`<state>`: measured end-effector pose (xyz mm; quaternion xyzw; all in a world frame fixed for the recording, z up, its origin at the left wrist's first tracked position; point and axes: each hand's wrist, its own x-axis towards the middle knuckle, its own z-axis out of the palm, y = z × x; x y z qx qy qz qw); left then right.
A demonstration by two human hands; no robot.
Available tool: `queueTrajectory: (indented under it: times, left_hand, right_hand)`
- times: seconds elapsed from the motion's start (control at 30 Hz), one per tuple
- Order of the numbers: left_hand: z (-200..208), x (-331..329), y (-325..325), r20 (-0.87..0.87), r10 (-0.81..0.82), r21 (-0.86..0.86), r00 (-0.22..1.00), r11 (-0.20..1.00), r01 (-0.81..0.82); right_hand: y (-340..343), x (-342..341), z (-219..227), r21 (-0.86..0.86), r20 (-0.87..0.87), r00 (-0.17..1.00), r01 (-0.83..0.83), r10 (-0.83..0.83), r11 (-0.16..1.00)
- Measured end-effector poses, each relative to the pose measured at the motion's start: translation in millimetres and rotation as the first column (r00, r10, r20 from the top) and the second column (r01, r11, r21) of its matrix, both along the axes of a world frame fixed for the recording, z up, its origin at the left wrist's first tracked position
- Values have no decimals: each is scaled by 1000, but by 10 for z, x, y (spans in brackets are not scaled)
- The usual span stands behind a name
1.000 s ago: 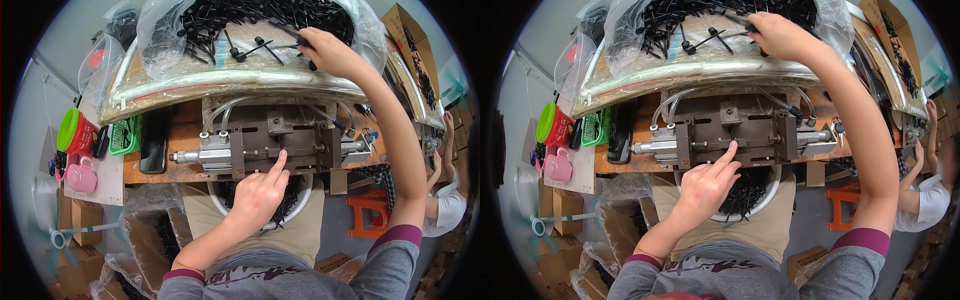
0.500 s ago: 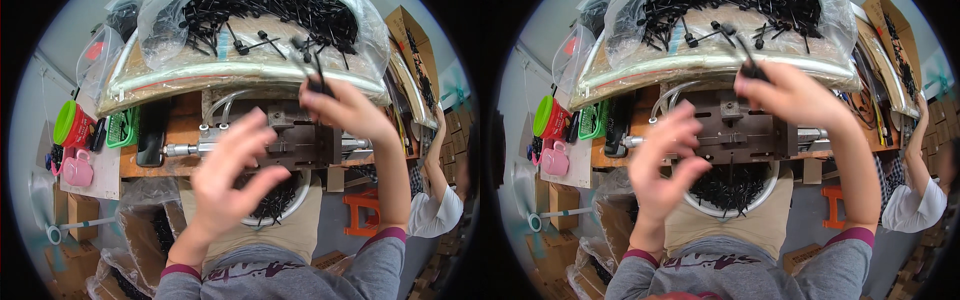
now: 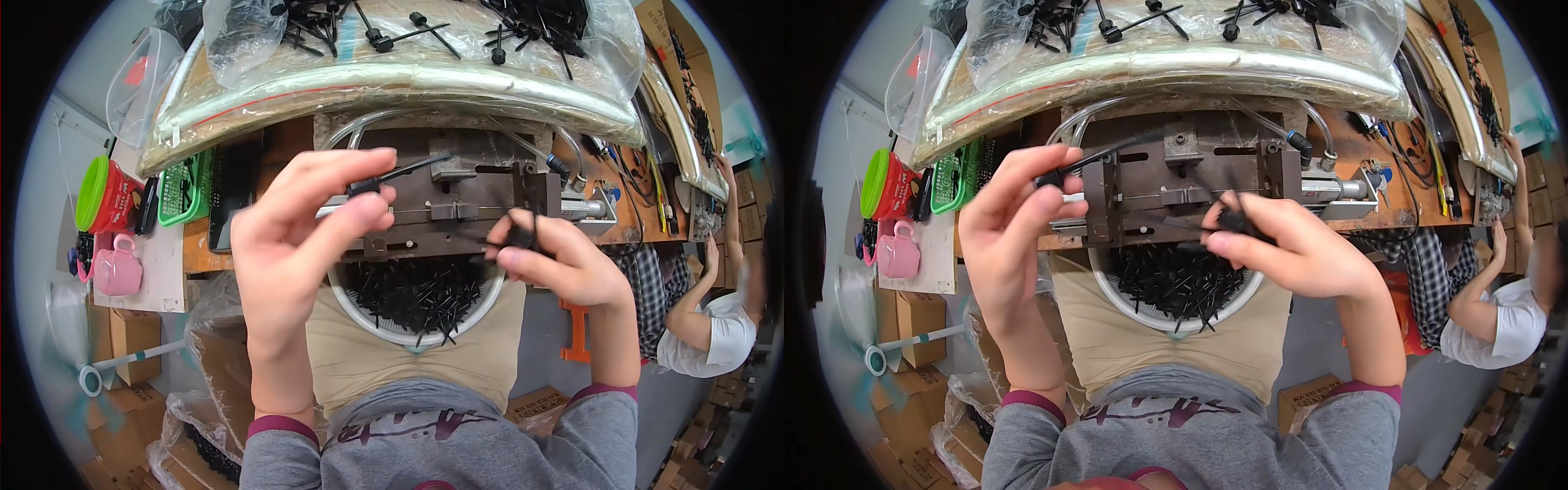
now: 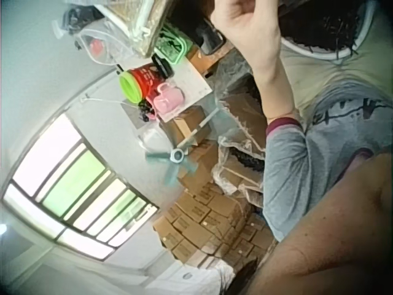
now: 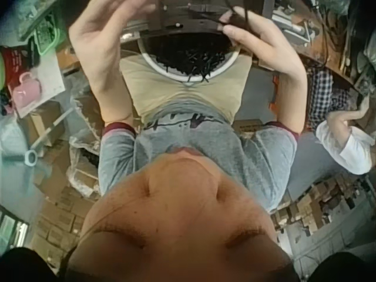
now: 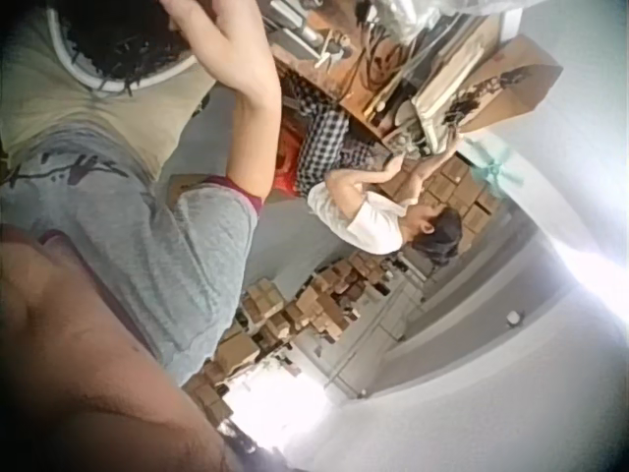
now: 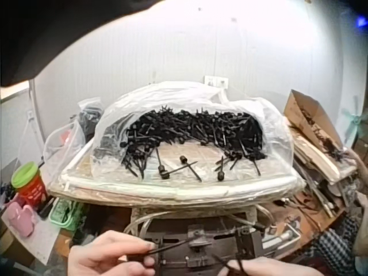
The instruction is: The person is assembling black electronic components using a specialized fixture on a workbench.
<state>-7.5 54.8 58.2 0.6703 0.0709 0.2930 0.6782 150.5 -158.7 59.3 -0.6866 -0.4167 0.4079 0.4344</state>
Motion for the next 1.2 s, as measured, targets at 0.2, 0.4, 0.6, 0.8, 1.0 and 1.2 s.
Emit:
queueTrajectory:
  times: [0.2, 0.4, 0.6, 0.8, 1.0, 1.2]
  left_hand:
    - [-396, -130, -370, -36, 108, 647, 993, 760, -59]
    - [-831, 28, -635, -22, 154, 841, 988, 536, -65]
    - [-807, 181, -601, -41, 182, 884, 982, 465, -49]
    - [-755, 161, -625, -74, 198, 894, 977, 447, -23]
    - [-649, 60, -707, 121, -12, 793, 993, 602, -90]
    - [-703, -5, -690, 108, -59, 751, 992, 659, -43]
  right_hand:
    - [-91, -235, -236, 152, -488, 798, 476, -353, 866]
    - [-70, -474, -423, 246, -619, 703, 597, -350, 763]
    - [-69, -582, -491, 299, -632, 663, 687, -401, 663]
    - [-50, -654, -575, 399, -631, 661, 725, -405, 561]
    - [80, -780, -622, 392, -754, 578, 778, -313, 491]
    - [110, -811, -609, 354, -782, 564, 753, -267, 554]
